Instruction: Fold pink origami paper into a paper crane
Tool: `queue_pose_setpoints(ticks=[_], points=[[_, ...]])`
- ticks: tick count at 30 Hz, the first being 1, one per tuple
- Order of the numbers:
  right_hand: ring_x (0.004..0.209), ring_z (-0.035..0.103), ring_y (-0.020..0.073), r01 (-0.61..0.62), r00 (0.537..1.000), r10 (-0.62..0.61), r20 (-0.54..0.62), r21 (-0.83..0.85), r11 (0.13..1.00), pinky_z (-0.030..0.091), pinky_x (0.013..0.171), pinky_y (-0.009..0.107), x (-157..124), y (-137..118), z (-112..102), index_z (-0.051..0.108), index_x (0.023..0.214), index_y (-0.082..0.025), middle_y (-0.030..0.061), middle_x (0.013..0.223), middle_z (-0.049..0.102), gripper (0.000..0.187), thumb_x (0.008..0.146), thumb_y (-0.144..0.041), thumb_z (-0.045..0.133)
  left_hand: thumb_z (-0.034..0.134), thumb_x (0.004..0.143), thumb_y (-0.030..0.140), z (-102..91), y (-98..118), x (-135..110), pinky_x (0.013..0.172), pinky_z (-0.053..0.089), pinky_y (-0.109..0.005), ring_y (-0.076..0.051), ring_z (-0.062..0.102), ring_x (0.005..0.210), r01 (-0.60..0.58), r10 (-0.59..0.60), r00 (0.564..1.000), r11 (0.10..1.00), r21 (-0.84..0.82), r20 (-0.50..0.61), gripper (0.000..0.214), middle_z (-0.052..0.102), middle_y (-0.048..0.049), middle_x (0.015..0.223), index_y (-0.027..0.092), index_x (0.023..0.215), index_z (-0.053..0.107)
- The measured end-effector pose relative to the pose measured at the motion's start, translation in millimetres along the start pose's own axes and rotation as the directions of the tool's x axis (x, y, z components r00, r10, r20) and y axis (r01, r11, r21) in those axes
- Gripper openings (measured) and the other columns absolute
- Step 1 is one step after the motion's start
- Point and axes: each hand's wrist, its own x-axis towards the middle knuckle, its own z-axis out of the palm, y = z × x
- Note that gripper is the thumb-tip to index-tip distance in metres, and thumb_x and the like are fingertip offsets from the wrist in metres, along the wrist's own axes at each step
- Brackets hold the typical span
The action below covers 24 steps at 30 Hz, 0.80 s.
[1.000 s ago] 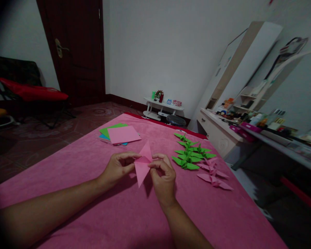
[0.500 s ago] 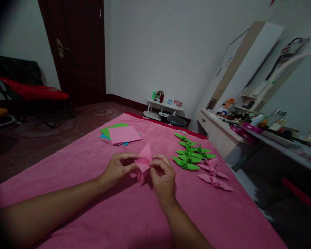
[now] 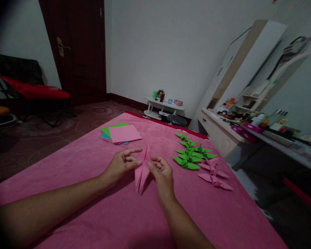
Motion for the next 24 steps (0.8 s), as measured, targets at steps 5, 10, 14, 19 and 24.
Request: queue_pose_setpoints(ticks=[5,10,14,19,24], points=[[0.058,0.054,0.0105,-0.076,0.995,0.077,0.063,-0.016,0.997,0.043,0.061,0.023,-1.1,-0.4,-1.0,0.066,0.072,-0.017,-0.0022,0.065,0.061,0.018,0.065,-0.03,0.075,0.077,0.06,0.033,1.1,0.1,-2.4,0.051,0.033,-0.02,-0.007,0.047,0.049,0.124,-0.122,0.989,0.992,-0.014,0.089,0.043,0.06,-0.0005,0.059,0.008,0.094,0.068],[0.059,0.052,0.0107,-0.083,0.99,0.093,0.11,-0.094,0.992,0.039,0.059,0.023,-3.6,-2.8,0.6,0.069,0.07,-0.016,-0.0011,0.065,0.062,0.016,0.064,-0.029,0.075,0.074,0.063,0.039,-0.7,-1.3,-2.1,0.058,0.039,-0.024,-0.013,0.056,0.06,0.152,-0.148,0.971,0.988,-0.008,0.189,0.036,0.067,-0.0075,0.073,0.009,0.082,0.069],[0.057,0.048,0.0103,-0.066,0.985,0.092,0.144,-0.175,0.982,0.035,0.055,0.022,-4.5,-5.0,1.5,0.067,0.066,-0.015,-0.001,0.061,0.06,0.015,0.064,-0.028,0.073,0.074,0.064,0.038,-2.8,-1.5,-1.0,0.052,0.035,-0.022,-0.009,0.052,0.054,0.167,-0.169,0.968,0.986,0.029,0.185,0.032,0.063,-0.0049,0.066,0.008,0.075,0.066],[0.053,0.043,0.0095,-0.126,0.963,0.164,0.214,-0.178,0.976,0.032,0.053,0.021,-5.0,-4.4,-1.9,0.063,0.063,-0.014,-0.0023,0.055,0.055,0.009,0.065,-0.022,0.067,0.075,0.061,0.038,-2.7,0.2,-2.4,0.045,0.027,-0.019,-0.005,0.043,0.045,0.185,-0.185,0.954,0.982,0.022,0.236,0.031,0.056,0.0007,0.055,0.011,0.067,0.063],[0.05,0.041,0.0089,-0.176,0.939,0.218,0.268,-0.17,0.97,0.03,0.05,0.021,-4.0,-4.4,-4.8,0.059,0.059,-0.015,-0.003,0.054,0.053,0.01,0.064,-0.02,0.066,0.069,0.067,0.045,-5.2,4.5,-0.7,0.043,0.027,-0.021,-0.007,0.041,0.04,0.164,-0.198,0.957,0.972,0.167,0.214,0.035,0.052,0.0006,0.045,0.012,0.059,0.062]])
